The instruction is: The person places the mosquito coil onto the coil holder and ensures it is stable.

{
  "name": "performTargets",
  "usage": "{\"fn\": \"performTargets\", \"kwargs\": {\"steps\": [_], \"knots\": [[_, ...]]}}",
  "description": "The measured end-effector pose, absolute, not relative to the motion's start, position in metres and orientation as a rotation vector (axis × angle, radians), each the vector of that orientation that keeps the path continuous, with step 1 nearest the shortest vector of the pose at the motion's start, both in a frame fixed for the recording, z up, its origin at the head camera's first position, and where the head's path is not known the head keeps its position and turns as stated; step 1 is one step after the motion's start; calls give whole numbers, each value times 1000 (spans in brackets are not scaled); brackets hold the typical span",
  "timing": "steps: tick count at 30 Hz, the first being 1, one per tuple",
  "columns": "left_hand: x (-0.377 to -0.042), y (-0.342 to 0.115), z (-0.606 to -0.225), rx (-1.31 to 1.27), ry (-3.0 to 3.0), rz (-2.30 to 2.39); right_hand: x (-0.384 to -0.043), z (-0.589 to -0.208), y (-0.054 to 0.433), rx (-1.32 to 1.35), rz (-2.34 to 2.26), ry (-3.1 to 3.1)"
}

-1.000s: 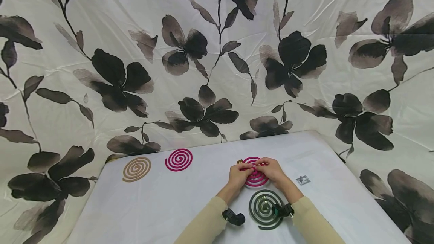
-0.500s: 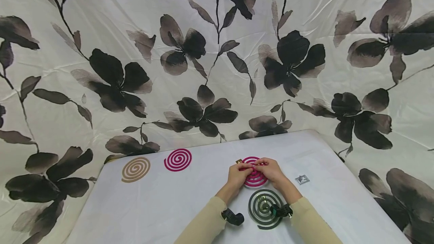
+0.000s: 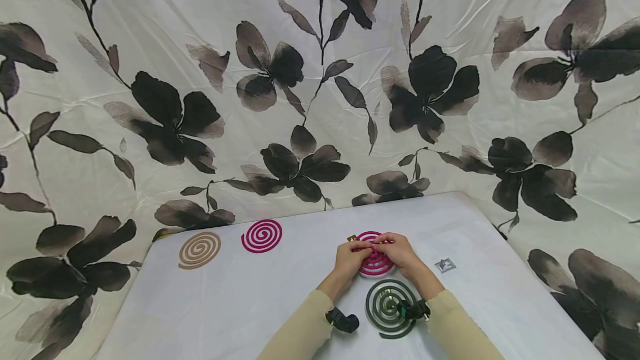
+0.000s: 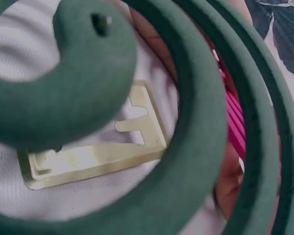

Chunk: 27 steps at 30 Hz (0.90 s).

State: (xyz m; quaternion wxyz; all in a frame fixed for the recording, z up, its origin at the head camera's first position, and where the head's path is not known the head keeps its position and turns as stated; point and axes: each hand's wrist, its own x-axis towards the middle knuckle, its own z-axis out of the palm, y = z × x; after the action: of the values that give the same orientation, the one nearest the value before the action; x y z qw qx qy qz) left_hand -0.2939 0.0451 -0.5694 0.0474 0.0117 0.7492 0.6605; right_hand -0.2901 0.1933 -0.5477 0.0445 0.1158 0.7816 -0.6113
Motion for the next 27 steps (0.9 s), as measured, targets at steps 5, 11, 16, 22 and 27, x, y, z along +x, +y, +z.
{"fn": "performTargets", "kwargs": {"steps": [5, 11, 16, 22, 27], "knots": [[-295, 45, -569, 27, 2285, 2004, -292, -547, 194, 359, -1866, 2371], [-294, 46, -568, 31, 2300, 2004, -293, -545, 195, 372, -1871, 2333], [-293, 46, -568, 40, 2317, 1994, -294, -544, 197, 346, -1868, 2320], [-292, 47, -569, 55, 2320, 1996, -294, -542, 198, 324, -1874, 2308], [-292, 47, -569, 64, 2313, 2008, -292, -541, 198, 334, -1893, 2292]]}}
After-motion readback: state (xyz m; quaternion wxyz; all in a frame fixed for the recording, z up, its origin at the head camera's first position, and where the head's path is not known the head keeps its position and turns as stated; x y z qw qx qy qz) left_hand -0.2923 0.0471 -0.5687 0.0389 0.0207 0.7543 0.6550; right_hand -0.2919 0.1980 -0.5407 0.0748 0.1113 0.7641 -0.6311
